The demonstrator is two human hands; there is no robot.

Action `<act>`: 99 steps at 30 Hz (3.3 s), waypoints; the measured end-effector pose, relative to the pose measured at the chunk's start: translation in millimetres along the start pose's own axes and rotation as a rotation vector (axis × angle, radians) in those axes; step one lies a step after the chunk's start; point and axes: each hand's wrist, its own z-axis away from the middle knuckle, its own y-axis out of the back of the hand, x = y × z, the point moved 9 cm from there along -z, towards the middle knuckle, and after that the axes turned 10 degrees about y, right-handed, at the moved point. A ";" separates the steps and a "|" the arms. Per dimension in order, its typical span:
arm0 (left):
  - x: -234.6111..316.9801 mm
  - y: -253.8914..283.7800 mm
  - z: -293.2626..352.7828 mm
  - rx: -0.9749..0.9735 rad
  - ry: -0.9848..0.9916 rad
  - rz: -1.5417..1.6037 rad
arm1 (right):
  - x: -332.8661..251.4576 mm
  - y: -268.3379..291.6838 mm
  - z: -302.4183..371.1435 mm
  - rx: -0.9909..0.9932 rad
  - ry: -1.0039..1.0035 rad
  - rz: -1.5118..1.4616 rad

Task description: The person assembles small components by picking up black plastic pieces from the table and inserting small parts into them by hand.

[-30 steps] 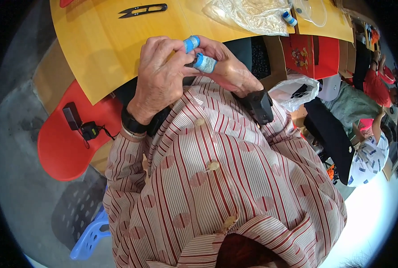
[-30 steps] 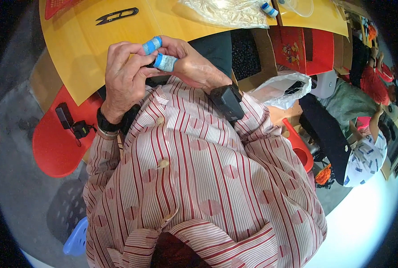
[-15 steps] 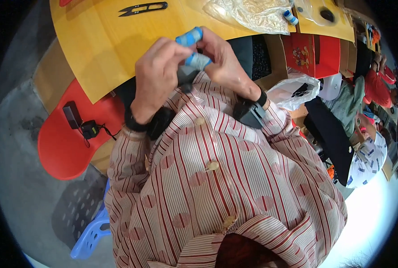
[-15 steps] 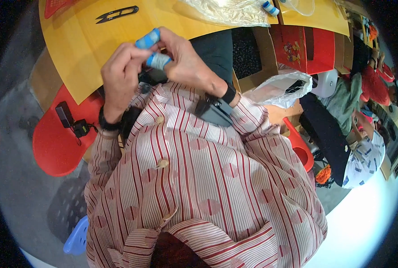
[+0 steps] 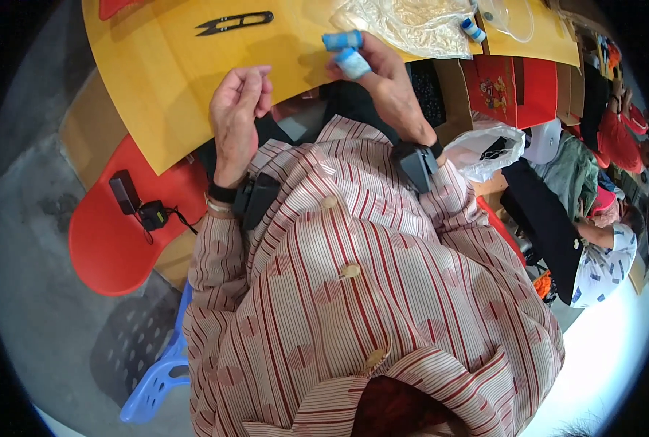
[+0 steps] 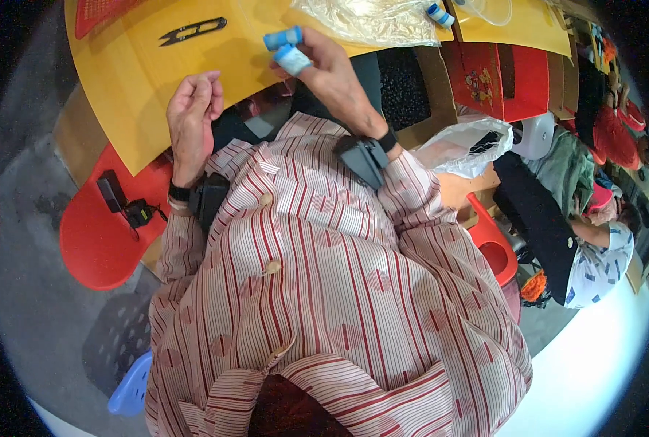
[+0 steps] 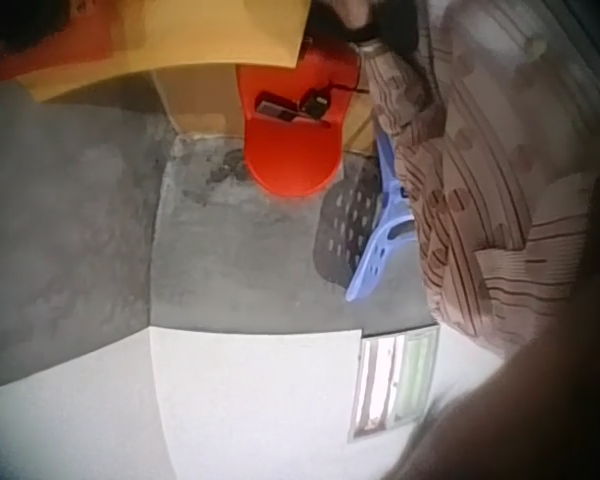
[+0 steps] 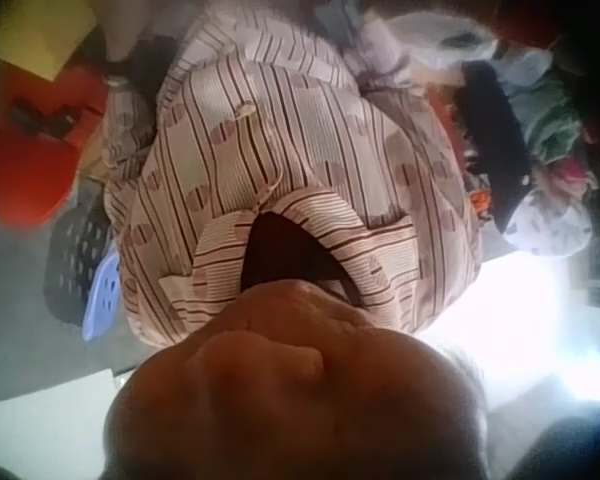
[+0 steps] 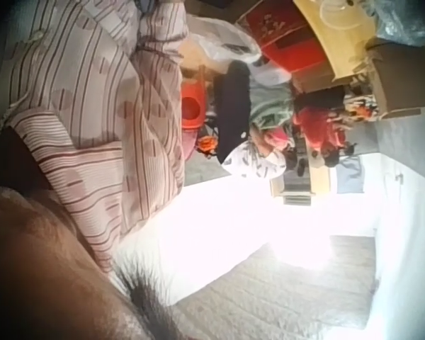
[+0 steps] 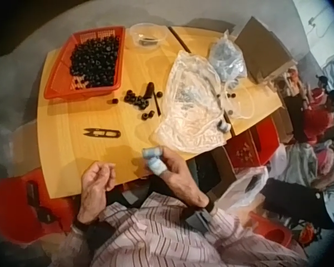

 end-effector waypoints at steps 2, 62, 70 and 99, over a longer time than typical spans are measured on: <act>1.9 6.8 4.3 0.038 0.007 -0.037 | -3.1 4.8 10.3 -0.070 -0.127 0.006; 36.4 -98.7 -8.5 0.062 -0.806 -1.251 | -54.2 120.3 -44.4 0.460 0.347 0.923; 35.9 -108.6 -6.5 0.058 -0.791 -1.232 | -68.2 112.4 -51.6 0.354 0.279 1.071; 22.9 -54.7 -30.2 0.067 -0.321 -0.591 | -71.7 -14.4 -18.3 -0.056 0.571 0.864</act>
